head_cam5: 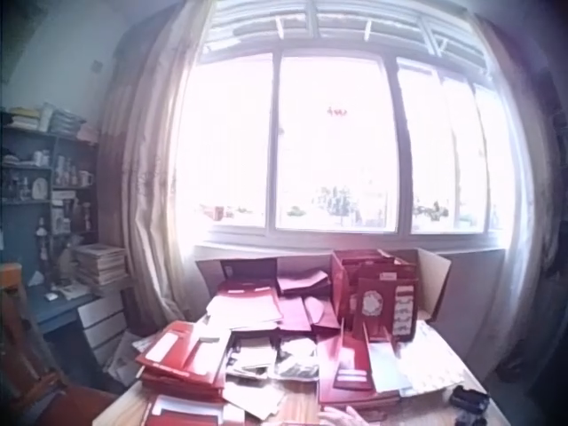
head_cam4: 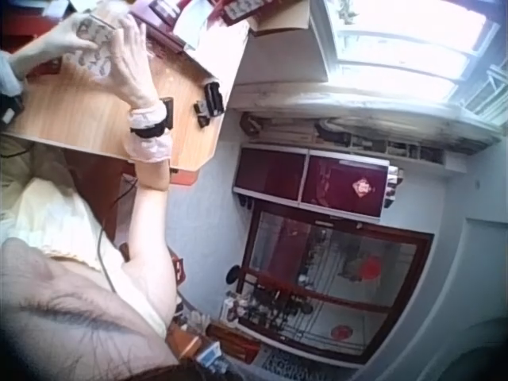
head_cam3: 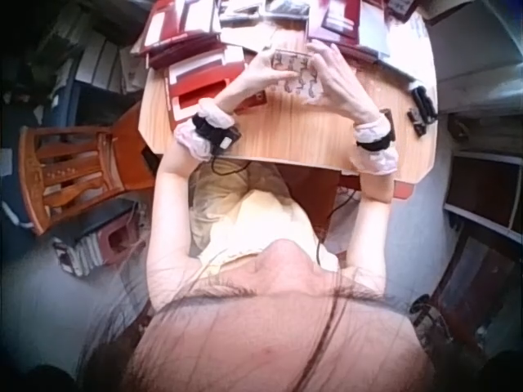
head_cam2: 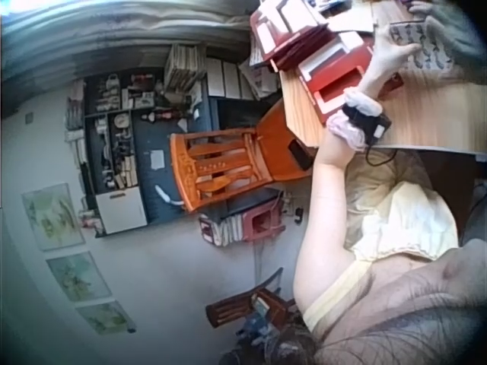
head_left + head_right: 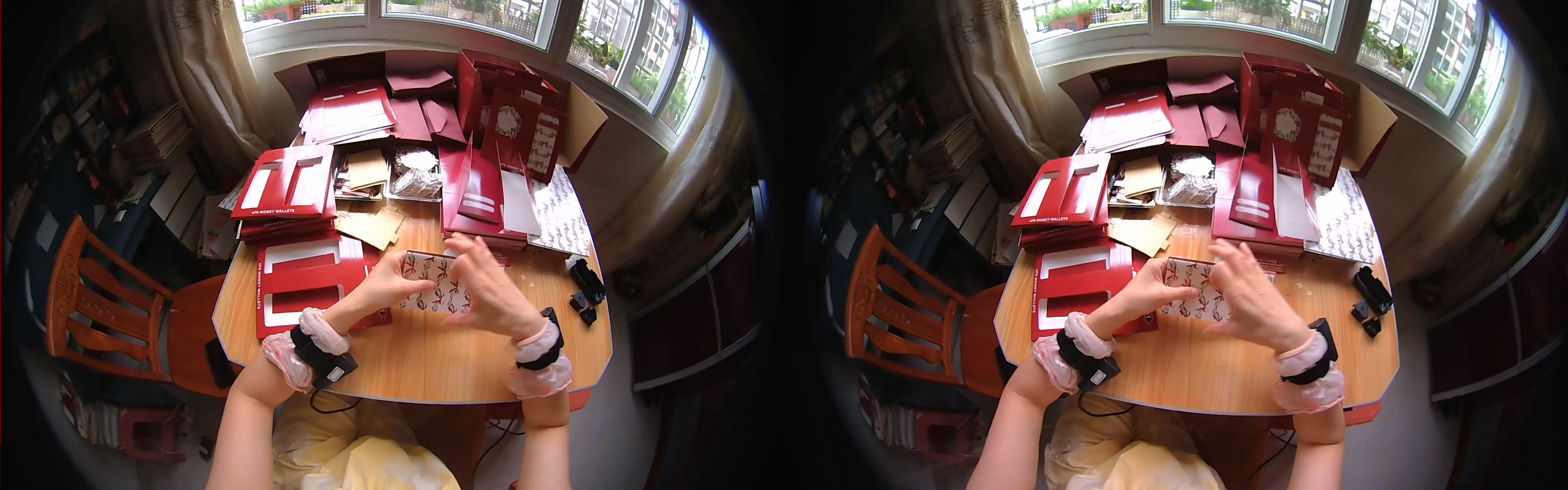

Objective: Assembling and folding paper gift boxes at a table.

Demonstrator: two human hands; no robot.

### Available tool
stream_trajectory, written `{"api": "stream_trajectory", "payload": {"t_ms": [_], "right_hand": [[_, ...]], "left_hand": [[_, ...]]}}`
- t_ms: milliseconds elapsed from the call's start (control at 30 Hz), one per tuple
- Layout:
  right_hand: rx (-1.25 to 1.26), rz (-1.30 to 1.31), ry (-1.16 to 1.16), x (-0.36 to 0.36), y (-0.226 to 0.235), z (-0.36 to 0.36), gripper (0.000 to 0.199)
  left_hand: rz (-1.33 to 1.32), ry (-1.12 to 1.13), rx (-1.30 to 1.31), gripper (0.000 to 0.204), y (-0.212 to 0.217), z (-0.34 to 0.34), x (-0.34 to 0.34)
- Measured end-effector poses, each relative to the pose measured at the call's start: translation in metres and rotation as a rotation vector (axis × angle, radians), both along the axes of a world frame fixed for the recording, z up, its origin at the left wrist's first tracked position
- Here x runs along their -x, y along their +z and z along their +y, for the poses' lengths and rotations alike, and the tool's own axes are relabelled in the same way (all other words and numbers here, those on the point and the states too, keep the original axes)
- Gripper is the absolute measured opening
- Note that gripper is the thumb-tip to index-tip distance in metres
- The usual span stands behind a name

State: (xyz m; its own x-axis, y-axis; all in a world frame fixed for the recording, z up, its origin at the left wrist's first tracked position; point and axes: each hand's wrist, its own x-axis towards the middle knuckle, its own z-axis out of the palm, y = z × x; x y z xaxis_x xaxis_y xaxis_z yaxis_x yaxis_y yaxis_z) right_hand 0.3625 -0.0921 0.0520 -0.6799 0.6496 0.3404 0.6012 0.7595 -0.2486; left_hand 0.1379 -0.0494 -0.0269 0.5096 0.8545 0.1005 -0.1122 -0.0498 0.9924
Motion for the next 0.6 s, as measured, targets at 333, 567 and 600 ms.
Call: {"api": "stream_trajectory", "payload": {"t_ms": [333, 567, 600], "right_hand": [[0.258, 0.025, 0.005, 0.002, -0.008, 0.006, 0.05], [0.31, 0.143, 0.035, -0.002, -0.018, 0.009, 0.047], [0.31, 0.145, 0.035, -0.002, -0.02, 0.009, 0.047]], "left_hand": [[-0.025, -0.087, 0.306, 0.042, 0.007, 0.0, 0.006], [-0.004, -0.107, 0.276, 0.042, 0.006, 0.003, 0.007], [-0.002, -0.108, 0.276, 0.042, 0.006, 0.003, 0.008]]}}
